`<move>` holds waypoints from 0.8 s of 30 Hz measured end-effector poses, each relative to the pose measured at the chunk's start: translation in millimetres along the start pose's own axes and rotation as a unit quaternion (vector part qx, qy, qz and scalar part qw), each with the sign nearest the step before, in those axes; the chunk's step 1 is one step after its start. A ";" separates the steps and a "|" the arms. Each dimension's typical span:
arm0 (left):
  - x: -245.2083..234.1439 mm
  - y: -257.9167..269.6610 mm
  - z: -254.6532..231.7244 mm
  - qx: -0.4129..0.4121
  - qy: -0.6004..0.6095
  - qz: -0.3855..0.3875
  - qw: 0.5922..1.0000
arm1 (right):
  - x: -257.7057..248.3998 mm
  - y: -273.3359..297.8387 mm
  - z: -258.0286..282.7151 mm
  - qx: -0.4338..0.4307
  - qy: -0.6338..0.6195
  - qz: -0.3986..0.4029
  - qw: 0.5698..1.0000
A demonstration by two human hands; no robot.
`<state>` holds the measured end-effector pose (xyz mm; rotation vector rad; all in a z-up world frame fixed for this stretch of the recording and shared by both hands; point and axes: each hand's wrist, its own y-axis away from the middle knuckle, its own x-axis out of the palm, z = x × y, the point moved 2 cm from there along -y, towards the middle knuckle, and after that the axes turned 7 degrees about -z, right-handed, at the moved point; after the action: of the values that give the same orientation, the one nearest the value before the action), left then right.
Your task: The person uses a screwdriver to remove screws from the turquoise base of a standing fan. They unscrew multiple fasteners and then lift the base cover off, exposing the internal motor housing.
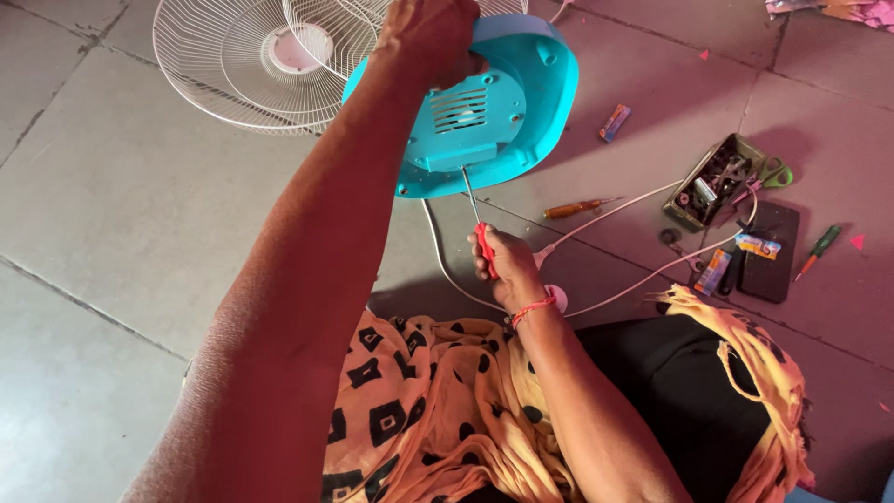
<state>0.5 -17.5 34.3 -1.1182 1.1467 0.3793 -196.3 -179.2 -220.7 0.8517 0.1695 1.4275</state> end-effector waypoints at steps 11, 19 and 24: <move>0.7 1.0 0.2 -0.019 -0.006 -0.002 1.000 | 3.8 -5.1 10.8 -0.398 0.466 -0.274 0.741; -1.2 2.1 -1.0 0.008 -0.018 -0.005 1.000 | -4.8 -13.4 13.4 0.003 0.049 0.004 0.999; -3.4 3.1 -2.2 -0.019 -0.003 -0.001 1.000 | 13.0 -11.4 15.2 -0.234 0.374 -0.118 0.890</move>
<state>-4.3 -17.1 35.7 -1.1514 1.1369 0.4039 -176.1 -172.7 -211.9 -0.1464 0.4705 1.4164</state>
